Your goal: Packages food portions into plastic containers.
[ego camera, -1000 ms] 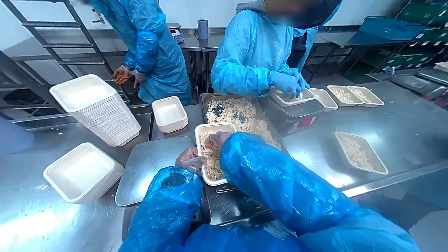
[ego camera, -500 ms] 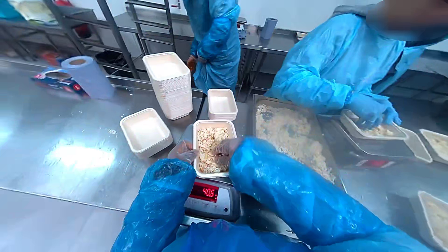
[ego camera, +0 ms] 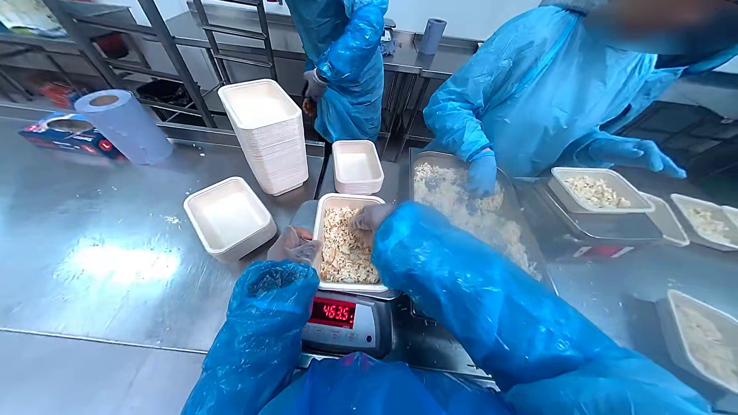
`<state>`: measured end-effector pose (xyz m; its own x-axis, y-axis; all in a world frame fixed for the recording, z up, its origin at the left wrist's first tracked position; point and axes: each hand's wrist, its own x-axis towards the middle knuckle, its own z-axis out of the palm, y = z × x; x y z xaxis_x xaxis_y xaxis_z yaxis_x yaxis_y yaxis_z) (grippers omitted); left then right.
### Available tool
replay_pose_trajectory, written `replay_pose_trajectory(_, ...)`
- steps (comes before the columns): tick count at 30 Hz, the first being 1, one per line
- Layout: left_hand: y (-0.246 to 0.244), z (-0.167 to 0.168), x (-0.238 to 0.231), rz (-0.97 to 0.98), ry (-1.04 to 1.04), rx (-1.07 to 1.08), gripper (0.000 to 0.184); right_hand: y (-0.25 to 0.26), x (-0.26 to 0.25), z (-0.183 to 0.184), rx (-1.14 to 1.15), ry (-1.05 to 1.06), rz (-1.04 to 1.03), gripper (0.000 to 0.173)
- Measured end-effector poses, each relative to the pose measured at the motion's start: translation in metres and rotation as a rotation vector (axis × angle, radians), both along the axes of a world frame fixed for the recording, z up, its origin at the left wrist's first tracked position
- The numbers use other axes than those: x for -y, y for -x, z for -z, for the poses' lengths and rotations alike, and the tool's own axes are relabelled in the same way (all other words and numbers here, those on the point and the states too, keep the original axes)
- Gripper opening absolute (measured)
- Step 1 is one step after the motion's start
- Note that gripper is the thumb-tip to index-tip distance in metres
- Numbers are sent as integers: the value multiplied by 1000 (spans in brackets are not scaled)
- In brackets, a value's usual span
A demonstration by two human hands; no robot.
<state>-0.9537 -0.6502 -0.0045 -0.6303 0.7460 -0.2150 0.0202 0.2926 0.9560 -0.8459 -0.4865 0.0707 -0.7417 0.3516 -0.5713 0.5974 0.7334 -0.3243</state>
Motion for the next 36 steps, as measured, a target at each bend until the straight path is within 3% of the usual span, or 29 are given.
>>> replay_pose_trajectory(1,-2,0,1,0,9,-14,16,3,3,11,-19,80,120,35)
replay_pose_trajectory(4,4,-7,4,2,2,40,20,0,6,0,10,133,164,31)
replay_pose_trajectory(6,9,-11,11,-24,0,43,25,-6,1,-2,-128,322,420,28)
replay_pose_trajectory(8,19,-10,21,-36,-53,-2,18,-9,-8,-4,-243,444,588,24)
replay_pose_trajectory(10,27,-9,32,-78,-99,-26,11,-20,-6,2,-401,405,542,16)
replay_pose_trajectory(12,28,-18,44,-172,-119,-64,10,-34,-5,20,-517,314,289,17)
replay_pose_trajectory(15,42,-26,69,-244,-155,-138,8,-54,-12,25,-769,403,144,18)
replay_pose_trajectory(18,52,-28,91,-347,-208,-161,7,-86,-31,9,-1029,476,240,20)
replay_pose_trajectory(20,55,-29,102,-389,-190,-146,8,-120,-44,1,-1087,398,339,20)
replay_pose_trajectory(22,57,-27,107,-390,-202,-132,8,-155,-53,2,-948,291,584,18)
replay_pose_trajectory(23,58,-24,107,-380,-210,-126,9,-175,-66,22,-835,196,661,15)
replay_pose_trajectory(25,54,-22,101,-373,-211,-100,8,-224,-102,110,-573,-84,624,18)
replay_pose_trajectory(26,52,-21,97,-352,-216,-87,9,-242,-106,148,-363,-183,560,27)
replay_pose_trajectory(27,51,-21,92,-317,-217,-83,9,-247,-97,164,-91,-190,508,39)
replay_pose_trajectory(28,49,-23,85,-285,-209,-78,9,-240,-80,165,179,-178,443,47)
replay_pose_trajectory(30,45,-23,72,-219,-176,-58,10,-213,-53,150,462,-129,379,49)
replay_pose_trajectory(33,47,-20,62,-152,-160,-66,12,-195,-45,109,536,8,396,45)
replay_pose_trajectory(36,53,-20,63,-172,-161,-90,12,-241,-80,133,103,-19,637,33)
